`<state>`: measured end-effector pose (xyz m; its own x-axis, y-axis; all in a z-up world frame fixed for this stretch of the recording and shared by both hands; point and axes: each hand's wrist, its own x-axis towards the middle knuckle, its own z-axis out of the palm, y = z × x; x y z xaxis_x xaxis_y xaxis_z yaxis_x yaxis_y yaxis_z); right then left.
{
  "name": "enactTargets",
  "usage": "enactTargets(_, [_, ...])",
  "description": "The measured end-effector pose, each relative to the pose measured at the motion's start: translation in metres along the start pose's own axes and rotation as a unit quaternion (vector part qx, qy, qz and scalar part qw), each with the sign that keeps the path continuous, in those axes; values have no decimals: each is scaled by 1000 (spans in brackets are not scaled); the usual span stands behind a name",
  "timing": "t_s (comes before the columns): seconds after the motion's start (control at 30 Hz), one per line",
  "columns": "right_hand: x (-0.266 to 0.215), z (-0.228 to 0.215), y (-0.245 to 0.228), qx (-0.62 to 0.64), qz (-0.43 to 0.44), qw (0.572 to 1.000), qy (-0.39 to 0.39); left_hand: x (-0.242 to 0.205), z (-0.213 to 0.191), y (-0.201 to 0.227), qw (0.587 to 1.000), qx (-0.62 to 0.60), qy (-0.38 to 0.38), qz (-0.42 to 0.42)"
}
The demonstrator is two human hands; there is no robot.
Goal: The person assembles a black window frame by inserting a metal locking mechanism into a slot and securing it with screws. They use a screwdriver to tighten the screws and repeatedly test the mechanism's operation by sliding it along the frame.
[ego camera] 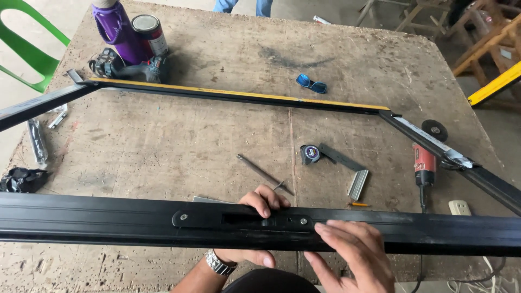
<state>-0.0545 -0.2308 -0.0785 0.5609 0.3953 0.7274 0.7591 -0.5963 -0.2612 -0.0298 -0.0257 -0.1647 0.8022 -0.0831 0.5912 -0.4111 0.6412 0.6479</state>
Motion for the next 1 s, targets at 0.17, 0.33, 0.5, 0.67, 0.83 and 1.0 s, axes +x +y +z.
enactTargets(0.17, [-1, 3, -2, 7, 0, 1000, 7, -3, -1, 0, 1000, 16, -7, 1])
enactTargets(0.33, [-1, 3, -5, -24, 22, 999, -2, -3, -3, 0, 1000, 14, -16, 0])
enactTargets(0.5, [-5, 1, -9, -5, 55, 998, -29, -4, -2, -3, 999, 24, -6, 20])
enactTargets(0.67, [-13, 4, -12, -25, 104, 994, -21, -6, -2, -4, 1000, 20, -6, 18])
enactTargets(0.83, [-11, 7, -17, -47, 113, 992, -11, -3, -1, -2, 1000, 6, -11, 19])
enactTargets(1.0, [-12, 11, -16, -40, 106, 994, 2, -4, 0, -2, 1000, 5, -5, 20])
